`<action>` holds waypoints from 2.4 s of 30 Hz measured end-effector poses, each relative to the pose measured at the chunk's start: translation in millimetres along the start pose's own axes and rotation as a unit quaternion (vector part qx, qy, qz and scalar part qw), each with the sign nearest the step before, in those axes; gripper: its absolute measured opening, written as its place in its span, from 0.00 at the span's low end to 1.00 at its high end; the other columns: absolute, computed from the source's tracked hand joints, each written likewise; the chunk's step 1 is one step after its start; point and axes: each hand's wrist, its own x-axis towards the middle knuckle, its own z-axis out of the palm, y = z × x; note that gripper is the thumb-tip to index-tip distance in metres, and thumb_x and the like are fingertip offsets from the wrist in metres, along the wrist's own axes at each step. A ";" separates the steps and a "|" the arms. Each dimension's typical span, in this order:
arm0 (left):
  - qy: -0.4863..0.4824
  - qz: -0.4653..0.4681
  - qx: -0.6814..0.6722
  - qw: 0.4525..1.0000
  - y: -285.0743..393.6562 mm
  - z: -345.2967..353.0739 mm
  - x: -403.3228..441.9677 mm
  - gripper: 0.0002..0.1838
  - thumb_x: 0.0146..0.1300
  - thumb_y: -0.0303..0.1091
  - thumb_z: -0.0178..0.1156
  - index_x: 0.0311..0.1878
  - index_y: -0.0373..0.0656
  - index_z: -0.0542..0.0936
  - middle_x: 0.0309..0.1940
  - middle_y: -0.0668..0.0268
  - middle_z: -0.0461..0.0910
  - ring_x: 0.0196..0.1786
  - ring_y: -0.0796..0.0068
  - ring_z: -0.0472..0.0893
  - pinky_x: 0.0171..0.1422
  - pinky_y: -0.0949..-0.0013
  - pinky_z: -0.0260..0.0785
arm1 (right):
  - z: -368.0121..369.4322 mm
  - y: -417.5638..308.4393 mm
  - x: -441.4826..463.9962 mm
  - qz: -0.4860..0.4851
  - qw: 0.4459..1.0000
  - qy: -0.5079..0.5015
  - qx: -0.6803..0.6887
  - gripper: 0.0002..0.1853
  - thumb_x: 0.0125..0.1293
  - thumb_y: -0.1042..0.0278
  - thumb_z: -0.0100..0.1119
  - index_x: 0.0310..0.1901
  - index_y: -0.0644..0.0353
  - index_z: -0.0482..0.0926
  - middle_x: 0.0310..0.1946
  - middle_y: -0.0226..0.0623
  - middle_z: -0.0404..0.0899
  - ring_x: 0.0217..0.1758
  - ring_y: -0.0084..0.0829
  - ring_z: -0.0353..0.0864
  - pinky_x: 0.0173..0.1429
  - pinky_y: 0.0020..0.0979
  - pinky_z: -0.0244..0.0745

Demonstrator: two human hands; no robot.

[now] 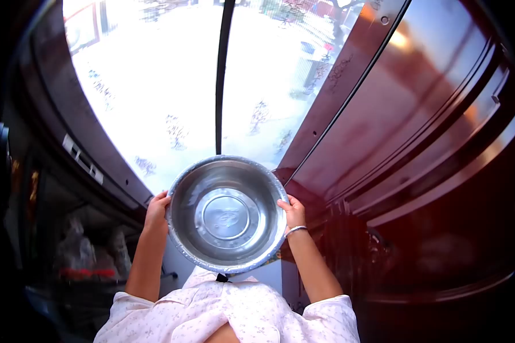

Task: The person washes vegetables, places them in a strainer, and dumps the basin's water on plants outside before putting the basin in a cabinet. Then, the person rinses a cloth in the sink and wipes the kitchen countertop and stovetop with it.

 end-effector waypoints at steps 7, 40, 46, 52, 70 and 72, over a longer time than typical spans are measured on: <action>-0.013 0.014 -0.027 0.999 31.4 27.2 149.4 0.12 0.65 0.23 0.45 0.48 0.33 0.75 0.37 0.59 0.81 0.37 0.71 0.81 0.42 0.70 0.75 | 46.5 -7.4 129.8 -0.033 0.999 0.001 -0.026 0.12 0.59 0.79 0.57 0.46 0.66 0.76 0.37 0.38 0.81 0.37 0.30 0.81 0.44 0.32 0.77; -0.058 -0.012 0.087 0.994 138.3 275.1 516.7 0.16 0.60 0.21 0.46 0.51 0.28 0.74 0.38 0.55 0.80 0.38 0.69 0.80 0.44 0.69 0.75 | 78.1 -138.4 523.8 0.010 0.998 0.063 0.015 0.14 0.60 0.77 0.55 0.48 0.66 0.76 0.41 0.39 0.80 0.42 0.31 0.80 0.48 0.32 0.75; -0.099 -0.056 0.111 0.987 136.2 310.1 607.8 0.17 0.61 0.21 0.45 0.53 0.28 0.72 0.41 0.55 0.79 0.40 0.68 0.80 0.42 0.64 0.75 | 83.2 -148.1 564.6 -0.023 0.991 0.125 0.036 0.17 0.60 0.77 0.55 0.52 0.68 0.74 0.42 0.41 0.80 0.43 0.33 0.80 0.49 0.34 0.76; -0.184 -0.108 0.172 0.962 118.2 369.6 739.2 0.17 0.62 0.22 0.45 0.54 0.30 0.73 0.42 0.54 0.79 0.43 0.68 0.80 0.46 0.65 0.75 | 95.9 -136.1 609.3 -0.065 0.961 0.260 0.067 0.17 0.62 0.77 0.51 0.53 0.69 0.73 0.44 0.42 0.78 0.44 0.34 0.79 0.50 0.35 0.76; -0.281 -0.183 0.270 0.903 84.3 466.8 899.4 0.17 0.63 0.26 0.47 0.55 0.34 0.75 0.47 0.58 0.77 0.53 0.68 0.74 0.59 0.65 0.64 | 116.5 -107.5 686.8 -0.096 0.894 0.419 0.123 0.16 0.62 0.77 0.51 0.51 0.68 0.74 0.43 0.42 0.79 0.44 0.34 0.79 0.51 0.33 0.75; -0.288 -0.175 0.278 0.900 82.0 483.9 914.1 0.17 0.64 0.26 0.46 0.54 0.33 0.75 0.45 0.60 0.78 0.51 0.70 0.74 0.58 0.66 0.66 | 121.2 -115.0 701.4 -0.101 0.880 0.446 0.126 0.16 0.62 0.76 0.50 0.51 0.68 0.74 0.43 0.42 0.79 0.44 0.34 0.79 0.51 0.34 0.75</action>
